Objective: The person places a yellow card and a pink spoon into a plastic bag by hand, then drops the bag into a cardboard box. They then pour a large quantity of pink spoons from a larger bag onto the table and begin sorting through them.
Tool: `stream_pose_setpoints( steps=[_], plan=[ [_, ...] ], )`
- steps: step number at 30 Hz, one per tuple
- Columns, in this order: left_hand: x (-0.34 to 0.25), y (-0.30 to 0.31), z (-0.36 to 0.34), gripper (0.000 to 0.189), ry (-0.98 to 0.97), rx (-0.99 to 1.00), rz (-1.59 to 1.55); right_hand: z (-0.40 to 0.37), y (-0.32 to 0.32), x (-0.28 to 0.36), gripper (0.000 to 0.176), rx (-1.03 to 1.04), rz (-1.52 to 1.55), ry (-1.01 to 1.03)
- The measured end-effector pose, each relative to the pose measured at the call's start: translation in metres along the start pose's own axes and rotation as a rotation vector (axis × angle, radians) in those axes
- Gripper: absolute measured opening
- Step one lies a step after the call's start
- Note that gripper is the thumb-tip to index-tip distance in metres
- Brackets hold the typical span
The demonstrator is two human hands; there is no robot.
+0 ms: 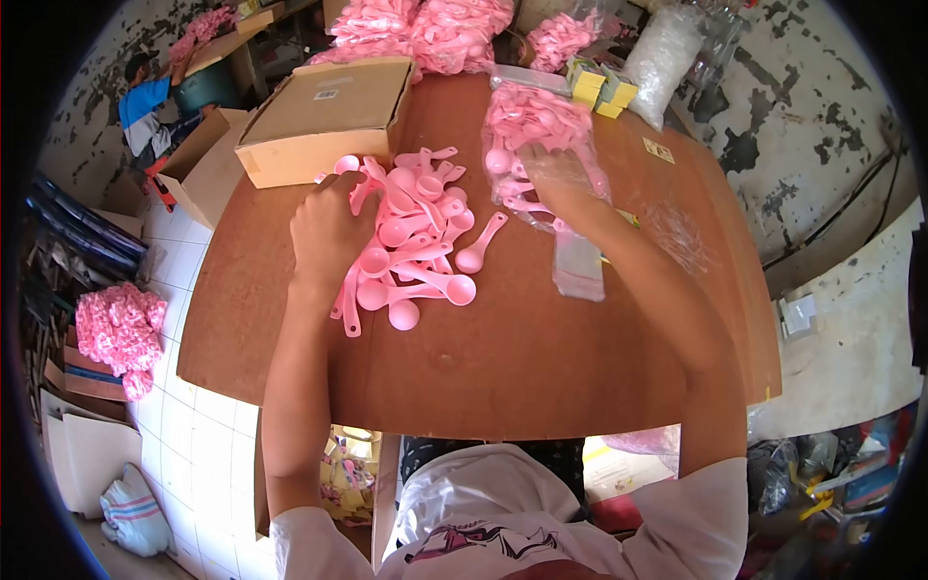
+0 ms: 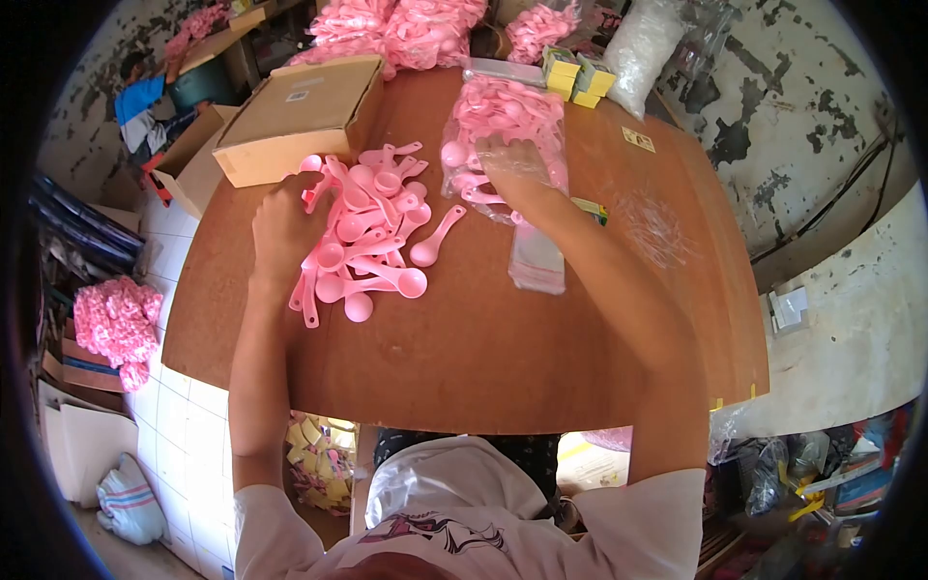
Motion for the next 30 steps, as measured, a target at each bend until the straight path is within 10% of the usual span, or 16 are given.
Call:
stream_pose_setpoints(
  steps=[12, 17, 30],
  plan=[
    [-0.029, 0.019, 0.002, 0.022, -0.14, -0.113, -0.127, -0.078, 0.127, 0.06, 0.032, -0.328, 0.027, 0.224],
    [-0.062, 0.015, -0.004, 0.031, -0.262, -0.041, -0.517, -0.074, 0.111, 0.027, 0.035, 0.141, 1.147, -0.26],
    [-0.129, -0.054, -0.025, 0.073, -0.14, 0.452, -1.131, -0.058, 0.075, 0.07, 0.026, 0.363, 1.702, -0.196]
  ],
)
Point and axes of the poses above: each hand's wrist, its own z-axis towards the middle knuckle, its own y-axis out of the back of the hand, x = y × z, the point moved 10 cm from there along z, towards the middle knuckle, and after that the axes turned 2 degrees about -y, right-handed, at the moved point
